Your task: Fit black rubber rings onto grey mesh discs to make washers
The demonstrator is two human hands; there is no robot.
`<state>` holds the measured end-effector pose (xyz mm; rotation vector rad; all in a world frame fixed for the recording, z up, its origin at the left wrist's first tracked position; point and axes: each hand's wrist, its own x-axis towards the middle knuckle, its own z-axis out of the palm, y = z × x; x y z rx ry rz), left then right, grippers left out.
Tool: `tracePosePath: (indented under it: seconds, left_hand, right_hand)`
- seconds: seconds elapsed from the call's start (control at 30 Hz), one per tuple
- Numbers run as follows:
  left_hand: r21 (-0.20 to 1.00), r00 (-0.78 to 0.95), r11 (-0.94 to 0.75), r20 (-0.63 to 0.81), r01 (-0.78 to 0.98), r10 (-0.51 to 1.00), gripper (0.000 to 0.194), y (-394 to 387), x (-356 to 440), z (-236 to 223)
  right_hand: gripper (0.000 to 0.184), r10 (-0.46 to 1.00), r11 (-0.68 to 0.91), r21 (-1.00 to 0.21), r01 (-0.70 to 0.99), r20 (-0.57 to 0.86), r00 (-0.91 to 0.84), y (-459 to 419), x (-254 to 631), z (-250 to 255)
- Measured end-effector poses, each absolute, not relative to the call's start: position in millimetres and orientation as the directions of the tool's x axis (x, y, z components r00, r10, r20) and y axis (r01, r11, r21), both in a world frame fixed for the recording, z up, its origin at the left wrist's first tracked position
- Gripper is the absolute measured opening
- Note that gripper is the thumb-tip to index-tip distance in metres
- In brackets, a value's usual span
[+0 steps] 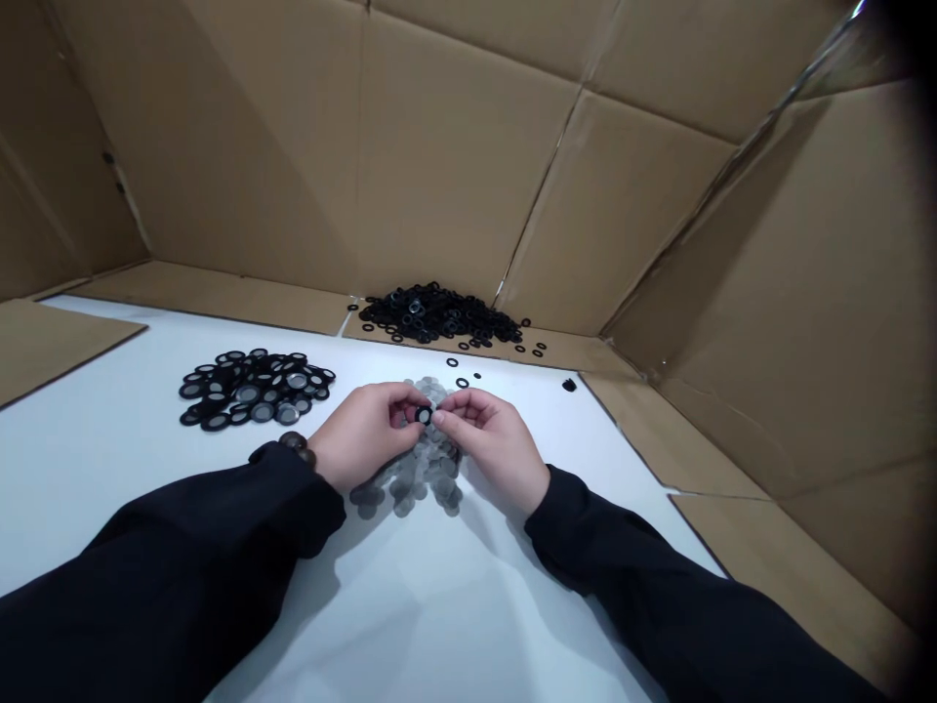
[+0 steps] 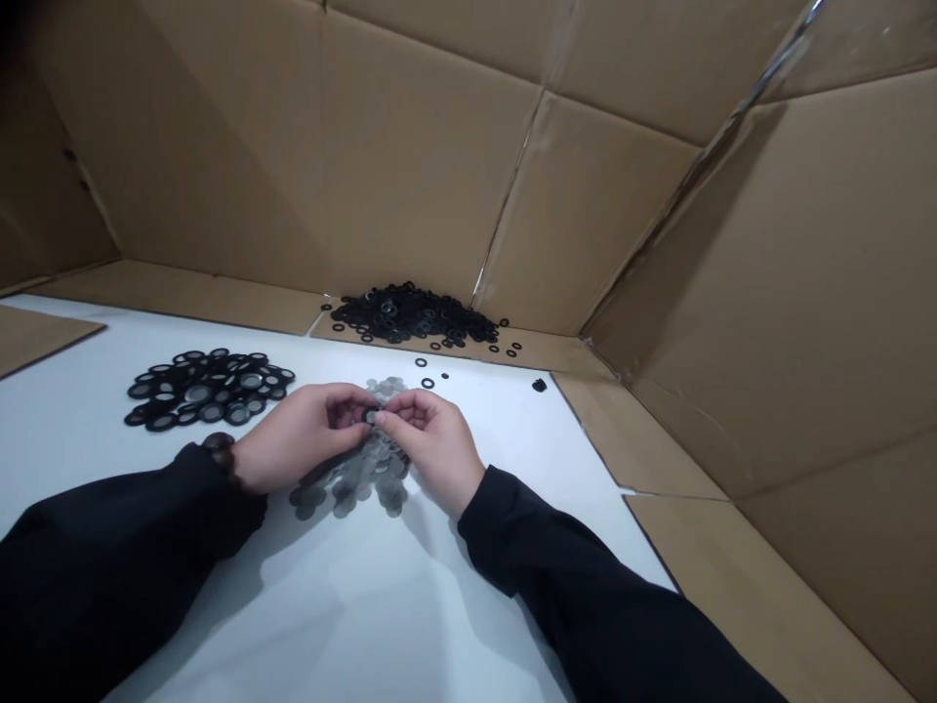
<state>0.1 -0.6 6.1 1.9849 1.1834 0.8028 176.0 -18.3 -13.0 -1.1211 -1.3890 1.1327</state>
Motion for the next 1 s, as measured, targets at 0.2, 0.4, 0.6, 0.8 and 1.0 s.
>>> tracePosePath:
  seconds: [0.2,0.4,0.6,0.8,1.0]
  left_hand:
    - [0.970,0.432,-0.095,-0.012,0.225,0.902,0.027,-1.9,6.6,6.5]
    - [0.986,0.436,-0.030,-0.046,0.165,0.899,0.025,-4.9,8.5,9.8]
    - [0.985,0.413,-0.056,-0.017,0.164,0.911,0.028,-3.2,6.6,9.0]
    - [0.971,0.412,-0.093,-0.006,0.220,0.911,0.024,-2.9,6.6,9.3]
    - [0.981,0.419,-0.057,-0.026,0.183,0.908,0.025,-2.2,6.7,9.0]
  right_hand:
    - [0.025,0.982,0.184,-0.979,0.091,0.180,-0.051,-20.3,175.4,-14.4]
    - [0.029,0.982,0.191,-0.978,0.087,0.189,-0.022,-20.5,177.7,-13.6]
    - [0.025,0.978,0.208,-0.974,0.095,0.203,-0.055,-21.8,177.4,-14.4]
    - [0.019,0.970,0.238,-0.961,0.143,0.229,-0.080,-23.2,176.8,-17.4]
    - [0.017,0.969,0.245,-0.953,0.181,0.233,-0.084,-22.6,178.5,-21.1]
